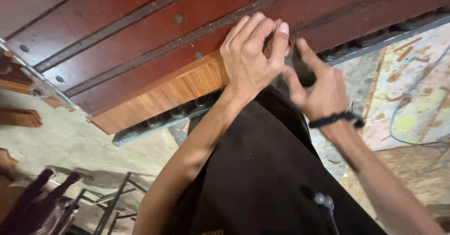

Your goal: The person sands a long wooden plank on a workbench using a sanding block. They repeatedly rub the block along the length of the plank, flip it over, and continue sanding different sections.

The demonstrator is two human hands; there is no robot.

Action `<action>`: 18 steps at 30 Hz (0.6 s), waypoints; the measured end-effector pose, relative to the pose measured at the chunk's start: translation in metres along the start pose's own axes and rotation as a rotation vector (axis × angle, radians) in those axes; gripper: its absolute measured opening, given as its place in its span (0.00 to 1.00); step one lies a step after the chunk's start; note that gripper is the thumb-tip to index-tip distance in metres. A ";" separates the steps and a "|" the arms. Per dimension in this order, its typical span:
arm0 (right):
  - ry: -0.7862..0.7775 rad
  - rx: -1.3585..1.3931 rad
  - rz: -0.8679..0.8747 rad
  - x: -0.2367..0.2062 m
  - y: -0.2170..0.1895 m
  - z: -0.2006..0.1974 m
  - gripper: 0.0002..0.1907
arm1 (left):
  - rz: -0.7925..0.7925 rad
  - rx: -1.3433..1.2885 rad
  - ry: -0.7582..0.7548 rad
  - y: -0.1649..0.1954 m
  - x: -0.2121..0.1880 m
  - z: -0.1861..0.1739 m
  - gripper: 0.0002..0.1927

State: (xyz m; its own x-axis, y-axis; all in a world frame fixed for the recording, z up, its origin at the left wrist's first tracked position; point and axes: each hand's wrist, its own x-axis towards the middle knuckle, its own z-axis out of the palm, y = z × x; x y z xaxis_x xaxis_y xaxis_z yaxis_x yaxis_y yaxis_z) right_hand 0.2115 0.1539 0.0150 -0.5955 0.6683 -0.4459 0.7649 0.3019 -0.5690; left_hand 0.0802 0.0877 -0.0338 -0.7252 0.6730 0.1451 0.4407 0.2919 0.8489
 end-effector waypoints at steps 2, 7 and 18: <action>-0.012 -0.015 -0.091 0.011 0.003 -0.008 0.28 | -0.014 0.001 -0.007 0.000 -0.001 -0.001 0.11; -0.029 -0.096 -0.228 0.028 0.004 -0.019 0.27 | -0.002 -0.017 0.029 0.002 -0.003 -0.003 0.11; -0.117 -0.341 -0.284 0.053 -0.004 -0.034 0.26 | 0.041 -0.013 0.104 0.005 -0.009 -0.003 0.13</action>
State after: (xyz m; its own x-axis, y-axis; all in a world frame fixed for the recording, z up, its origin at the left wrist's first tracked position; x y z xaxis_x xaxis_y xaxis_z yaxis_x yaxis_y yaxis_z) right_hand 0.1853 0.2109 0.0171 -0.8022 0.4513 -0.3909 0.5925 0.6821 -0.4285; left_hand 0.0874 0.0813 -0.0299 -0.7581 0.6098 0.2314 0.4649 0.2563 0.8475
